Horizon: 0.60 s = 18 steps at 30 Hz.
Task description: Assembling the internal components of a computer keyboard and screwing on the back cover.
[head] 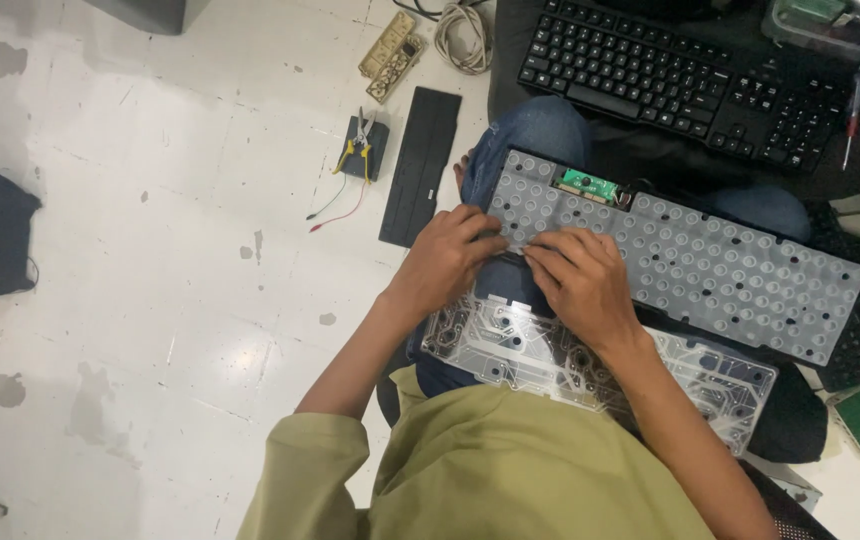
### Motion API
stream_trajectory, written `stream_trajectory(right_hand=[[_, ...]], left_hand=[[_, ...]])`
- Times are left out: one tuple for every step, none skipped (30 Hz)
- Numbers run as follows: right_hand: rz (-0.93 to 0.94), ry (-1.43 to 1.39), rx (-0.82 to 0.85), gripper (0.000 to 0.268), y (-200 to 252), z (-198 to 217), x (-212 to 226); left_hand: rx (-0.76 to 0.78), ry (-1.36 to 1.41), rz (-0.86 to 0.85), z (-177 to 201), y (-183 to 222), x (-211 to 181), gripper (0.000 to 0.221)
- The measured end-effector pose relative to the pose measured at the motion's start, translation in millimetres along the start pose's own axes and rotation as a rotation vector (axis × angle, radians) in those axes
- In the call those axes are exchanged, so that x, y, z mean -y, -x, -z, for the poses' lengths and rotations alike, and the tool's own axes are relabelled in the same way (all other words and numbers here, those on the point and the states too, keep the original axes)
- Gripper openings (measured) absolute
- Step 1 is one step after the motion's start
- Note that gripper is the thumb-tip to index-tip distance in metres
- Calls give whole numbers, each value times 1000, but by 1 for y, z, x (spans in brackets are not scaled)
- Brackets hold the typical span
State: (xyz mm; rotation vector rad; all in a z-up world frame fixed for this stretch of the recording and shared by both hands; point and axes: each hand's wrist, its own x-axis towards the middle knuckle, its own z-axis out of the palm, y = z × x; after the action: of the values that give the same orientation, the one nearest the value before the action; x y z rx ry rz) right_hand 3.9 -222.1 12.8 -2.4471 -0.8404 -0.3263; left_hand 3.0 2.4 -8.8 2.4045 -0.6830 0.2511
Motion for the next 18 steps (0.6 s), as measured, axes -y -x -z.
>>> stream_trajectory(right_hand=[[2,-1,-1,7,1,-1,-1],[4,-2,-2,7,1,-2,-2],[5,-1,-2,7,1,0,-1],[6,3,0,8,0,1,0],[8,7,2,9,-1,2,0],[9,8,3,9,-1,3,1],[6,-7,18,9,-2,4,2],[3,-23,33,9,-3,5,2],[4,-23,34,9,-2,4,2],[2,-17,44,9,-1,4,2],[-2,-11,53,10,1,4,2],[-2,-10,54,10,0,4,3],[22,19,53,11,1,5,4],[46,48,53,12,1,5,5],[45,49,52,12,3,4,4],[72,84,45,15,6,2,4],[100,120,38,18,8,0,4],[99,121,36,18,8,0,5]], left_hand=[[-12,18,6,-1,1,0,21],[-23,36,13,-3,1,1,19],[-24,37,13,-5,2,2,19],[-34,37,9,-7,3,4,18],[-44,37,4,-9,4,5,18],[-46,37,5,-9,5,7,18],[-35,27,0,-10,6,9,18],[-24,17,-5,-10,7,10,18],[-26,17,-4,-6,7,9,18],[-22,-2,-10,-1,8,7,18],[-18,-20,-17,3,8,5,19],[-19,-19,-18,9,7,2,19],[-5,-62,-41,15,5,-1,19],[8,-105,-65,22,4,-4,19],[8,-104,-67,21,6,-2,19],[21,-134,-95,21,8,0,19],[34,-165,-124,20,10,2,19],[33,-164,-127,19,13,5,19]])
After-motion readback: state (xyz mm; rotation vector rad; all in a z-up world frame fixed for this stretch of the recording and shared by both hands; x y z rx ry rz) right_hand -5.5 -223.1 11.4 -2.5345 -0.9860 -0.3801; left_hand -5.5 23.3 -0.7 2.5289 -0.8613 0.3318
